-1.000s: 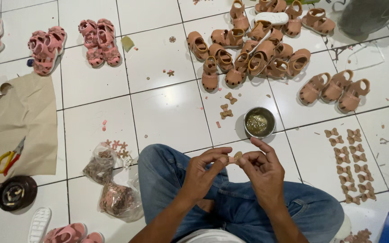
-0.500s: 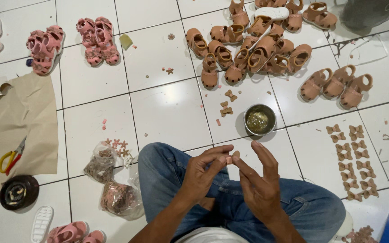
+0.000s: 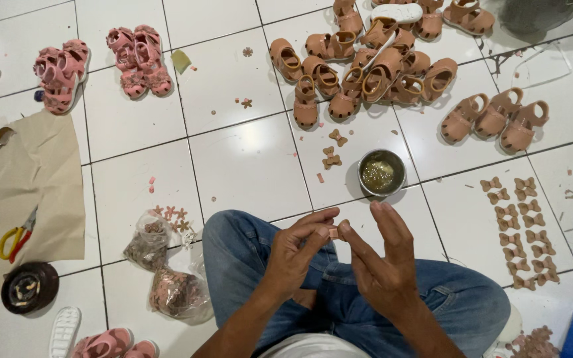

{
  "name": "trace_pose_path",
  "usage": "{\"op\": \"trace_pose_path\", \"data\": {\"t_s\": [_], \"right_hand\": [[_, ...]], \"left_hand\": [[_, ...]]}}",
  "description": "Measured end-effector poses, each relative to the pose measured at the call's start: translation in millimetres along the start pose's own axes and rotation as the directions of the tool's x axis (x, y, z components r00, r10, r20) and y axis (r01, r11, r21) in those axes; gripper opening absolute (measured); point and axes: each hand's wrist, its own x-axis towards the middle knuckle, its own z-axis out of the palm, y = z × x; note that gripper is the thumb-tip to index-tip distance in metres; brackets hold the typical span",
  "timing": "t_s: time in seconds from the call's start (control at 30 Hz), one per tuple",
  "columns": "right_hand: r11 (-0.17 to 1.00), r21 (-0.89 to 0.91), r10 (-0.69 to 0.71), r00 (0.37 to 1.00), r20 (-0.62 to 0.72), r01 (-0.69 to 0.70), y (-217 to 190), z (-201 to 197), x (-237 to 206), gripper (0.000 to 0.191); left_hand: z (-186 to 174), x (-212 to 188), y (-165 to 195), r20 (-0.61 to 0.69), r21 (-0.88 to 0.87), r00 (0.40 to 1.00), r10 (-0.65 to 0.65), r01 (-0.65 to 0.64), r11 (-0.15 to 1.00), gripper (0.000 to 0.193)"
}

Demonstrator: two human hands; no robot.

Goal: The person sits on the floor and assembles small pink shoes by attaching bow-shaped decorations. They pick up a bow, apply adhesive from a small metal bowl, and press the bow onto the shoe. The person repeats this process for multiple shoes, placing finished ones aside.

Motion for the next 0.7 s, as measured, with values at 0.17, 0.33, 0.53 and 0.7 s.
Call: {"op": "trace_pose_path", "data": {"t_s": [0.17, 0.33, 0.53, 0.7], "right_hand": [[0.998, -0.053, -0.017, 0.995, 0.098, 0.022, 23.7, 11.5, -18.4, 0.043], [0.929, -0.250, 0.317, 0.935, 0.160, -0.273, 130.8, 50.2, -15.8, 0.050], [0.850, -0.466, 0.457, 0.784, 0.420, -0.246, 201.7, 100.6, -1.8, 0.065], [0.833, -0.509, 0.481, 0.738, 0.474, -0.216, 204.7, 110.4, 8.1, 0.065]], "left_hand": [[-15.0, 4.3, 1.2, -0.113, -0.032, 0.993, -0.029, 0.026, 0.999, 0.035], [-45.2, 12.8, -5.2, -0.227, -0.010, 0.960, -0.162, 0.164, 0.986, 0.040], [-74.9, 15.7, -19.1, -0.224, 0.071, 0.961, -0.162, 0.182, 0.981, 0.041], [-81.9, 21.4, -22.3, -0.312, -0.073, 0.919, -0.243, 0.232, 0.970, 0.034]]}}
